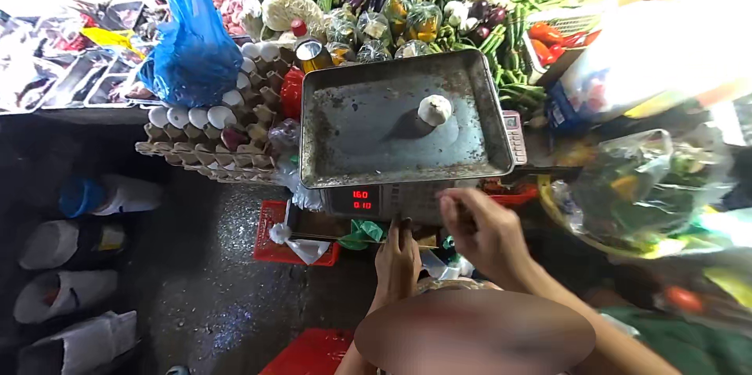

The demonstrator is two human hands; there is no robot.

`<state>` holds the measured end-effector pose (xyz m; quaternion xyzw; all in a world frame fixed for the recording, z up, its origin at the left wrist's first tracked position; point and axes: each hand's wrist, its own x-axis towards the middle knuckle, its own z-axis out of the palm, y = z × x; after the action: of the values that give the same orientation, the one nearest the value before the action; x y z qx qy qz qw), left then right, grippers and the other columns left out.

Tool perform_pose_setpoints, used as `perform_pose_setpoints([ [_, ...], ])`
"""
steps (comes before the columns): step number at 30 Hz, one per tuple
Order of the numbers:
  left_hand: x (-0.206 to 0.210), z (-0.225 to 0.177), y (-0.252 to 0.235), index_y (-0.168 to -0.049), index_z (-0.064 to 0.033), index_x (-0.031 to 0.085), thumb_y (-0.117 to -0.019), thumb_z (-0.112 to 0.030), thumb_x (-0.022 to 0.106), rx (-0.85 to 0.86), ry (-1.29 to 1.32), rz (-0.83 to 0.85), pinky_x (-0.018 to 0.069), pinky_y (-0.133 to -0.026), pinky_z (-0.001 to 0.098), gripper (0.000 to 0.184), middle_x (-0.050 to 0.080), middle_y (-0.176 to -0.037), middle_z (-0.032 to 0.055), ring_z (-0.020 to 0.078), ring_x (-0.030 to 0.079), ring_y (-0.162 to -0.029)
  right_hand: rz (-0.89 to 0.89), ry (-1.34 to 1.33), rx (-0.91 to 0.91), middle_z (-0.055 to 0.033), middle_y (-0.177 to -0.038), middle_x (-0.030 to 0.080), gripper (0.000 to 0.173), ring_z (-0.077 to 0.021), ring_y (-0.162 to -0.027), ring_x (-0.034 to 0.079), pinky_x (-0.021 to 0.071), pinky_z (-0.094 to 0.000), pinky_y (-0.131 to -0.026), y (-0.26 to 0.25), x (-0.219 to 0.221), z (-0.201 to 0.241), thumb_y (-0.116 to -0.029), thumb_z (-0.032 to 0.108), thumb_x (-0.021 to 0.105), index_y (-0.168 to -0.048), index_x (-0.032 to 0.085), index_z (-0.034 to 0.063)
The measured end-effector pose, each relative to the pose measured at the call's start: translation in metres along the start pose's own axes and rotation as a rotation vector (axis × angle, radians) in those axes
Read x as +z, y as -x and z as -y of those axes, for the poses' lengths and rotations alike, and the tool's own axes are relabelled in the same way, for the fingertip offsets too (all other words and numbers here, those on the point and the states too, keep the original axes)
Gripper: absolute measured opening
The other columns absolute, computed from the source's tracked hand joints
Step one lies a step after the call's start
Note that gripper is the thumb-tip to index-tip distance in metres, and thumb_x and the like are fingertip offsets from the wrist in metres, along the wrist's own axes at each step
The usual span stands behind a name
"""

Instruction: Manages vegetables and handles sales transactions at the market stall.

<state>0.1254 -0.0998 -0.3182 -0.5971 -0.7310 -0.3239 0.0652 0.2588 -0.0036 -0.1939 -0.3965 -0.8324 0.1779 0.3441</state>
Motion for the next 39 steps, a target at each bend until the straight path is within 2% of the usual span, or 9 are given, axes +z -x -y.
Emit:
perform_pose_setpoints([
  [5, -0.002, 0.005, -0.007, -0.101, -0.0038, 0.074, -0.0917, -0.011, 0.062, 0.087, -0.027, 0.060, 0.0598, -0.063, 0.0328, 0.016, 0.065, -0.137, 0.0138, 0.0217, 0.074, -0.085, 0.084, 0.369, 0.113, -0.0131, -0.094, 0.073, 0.038, -0.0298, -0.061, 0.068, 0.0498, -0.0438, -0.046, 0.037, 0.044, -0.030, -0.1017, 0.023, 0.050, -0.133, 0.070, 0.0166],
  [12, -0.013, 0.002, -0.021, -0.136, -0.0128, 0.066, -0.0840, -0.001, 0.064, 0.026, 0.011, 0.245, 0.0570, -0.056, 0.0398, 0.053, 0.058, -0.148, 0.0081, 0.0260, 0.073, -0.083, 0.096, 0.199, 0.065, -0.0092, -0.089, 0.073, 0.035, -0.0240, -0.063, 0.069, 0.0534, -0.0399, -0.049, 0.030, 0.030, -0.024, -0.1037, 0.026, 0.050, -0.129, 0.072, 0.0144],
  [15, -0.014, 0.003, -0.025, -0.134, -0.0228, 0.069, -0.0833, 0.000, 0.068, 0.020, -0.078, 0.240, 0.0563, -0.057, 0.0384, 0.055, 0.061, -0.146, 0.0032, 0.0246, 0.073, -0.085, 0.118, 0.197, 0.059, -0.0084, -0.087, 0.072, 0.036, -0.0229, -0.062, 0.068, 0.0521, -0.0388, -0.048, 0.036, 0.035, -0.021, -0.1034, 0.026, 0.049, -0.130, 0.071, 0.0158],
  [20, -0.025, -0.005, -0.027, -0.109, -0.0105, 0.078, -0.0815, -0.008, 0.071, 0.079, -0.007, 0.182, 0.0602, -0.059, 0.0371, 0.029, 0.069, -0.119, 0.0181, 0.0265, 0.074, -0.082, 0.174, 0.275, 0.072, -0.0120, -0.095, 0.074, 0.040, -0.0287, -0.064, 0.070, 0.0527, -0.0435, -0.048, 0.038, 0.046, -0.026, -0.1005, 0.023, 0.050, -0.135, 0.070, 0.0193],
  [26, -0.052, -0.035, -0.046, -0.090, -0.0045, 0.070, -0.0937, -0.022, 0.066, 0.020, 0.489, -0.129, 0.0576, -0.056, 0.0243, 0.019, 0.068, -0.073, 0.0019, 0.0064, 0.065, -0.061, -0.056, 0.073, -0.030, -0.0081, -0.086, 0.069, 0.031, -0.0181, -0.063, 0.063, 0.0511, -0.0350, -0.051, 0.002, -0.009, -0.011, -0.1050, 0.023, 0.053, -0.130, 0.071, 0.0139],
  [29, -0.087, -0.044, -0.112, -0.110, -0.0013, 0.062, -0.1025, -0.023, 0.057, -0.036, 0.573, -0.177, 0.0550, -0.065, 0.0190, 0.023, 0.065, -0.083, 0.0001, 0.0012, 0.061, -0.070, -0.161, 0.145, 0.028, -0.0166, -0.102, 0.066, 0.032, -0.0276, -0.076, 0.065, 0.0524, -0.0429, -0.057, -0.054, -0.038, -0.013, -0.1046, 0.021, 0.055, -0.132, 0.065, 0.0069],
  [33, -0.099, -0.043, -0.197, -0.145, -0.0042, 0.040, -0.1049, -0.032, 0.047, -0.273, 0.545, 0.039, 0.0538, -0.076, 0.0316, 0.049, 0.061, -0.106, 0.0047, 0.0094, 0.061, -0.087, 0.095, 0.103, 0.311, -0.0271, -0.131, 0.057, 0.064, -0.0450, -0.109, 0.063, 0.0560, -0.0596, -0.082, -0.122, -0.017, -0.022, -0.1031, 0.048, 0.056, -0.150, 0.047, 0.0058],
  [36, -0.082, -0.037, -0.235, -0.148, -0.0065, 0.044, -0.1052, -0.040, 0.048, -0.305, 0.314, 0.099, 0.0527, -0.089, 0.0466, 0.055, 0.063, -0.117, 0.0162, 0.0252, 0.063, -0.103, 0.160, 0.078, 0.204, -0.0225, -0.127, 0.062, 0.055, -0.0424, -0.116, 0.061, 0.0546, -0.0578, -0.089, -0.134, 0.022, -0.013, -0.0973, 0.041, 0.066, -0.144, 0.058, 0.0130],
  [39, -0.060, -0.028, -0.243, -0.140, -0.0006, 0.058, -0.1061, -0.036, 0.048, -0.143, 0.154, 0.102, 0.0392, -0.112, 0.0557, 0.050, 0.051, -0.141, 0.0316, 0.0457, 0.048, -0.134, 0.198, 0.023, 0.085, -0.0146, -0.141, 0.061, 0.053, -0.0379, -0.127, 0.057, 0.0507, -0.0575, -0.099, -0.127, 0.035, -0.010, -0.0906, 0.024, 0.074, -0.142, 0.061, 0.0164],
])
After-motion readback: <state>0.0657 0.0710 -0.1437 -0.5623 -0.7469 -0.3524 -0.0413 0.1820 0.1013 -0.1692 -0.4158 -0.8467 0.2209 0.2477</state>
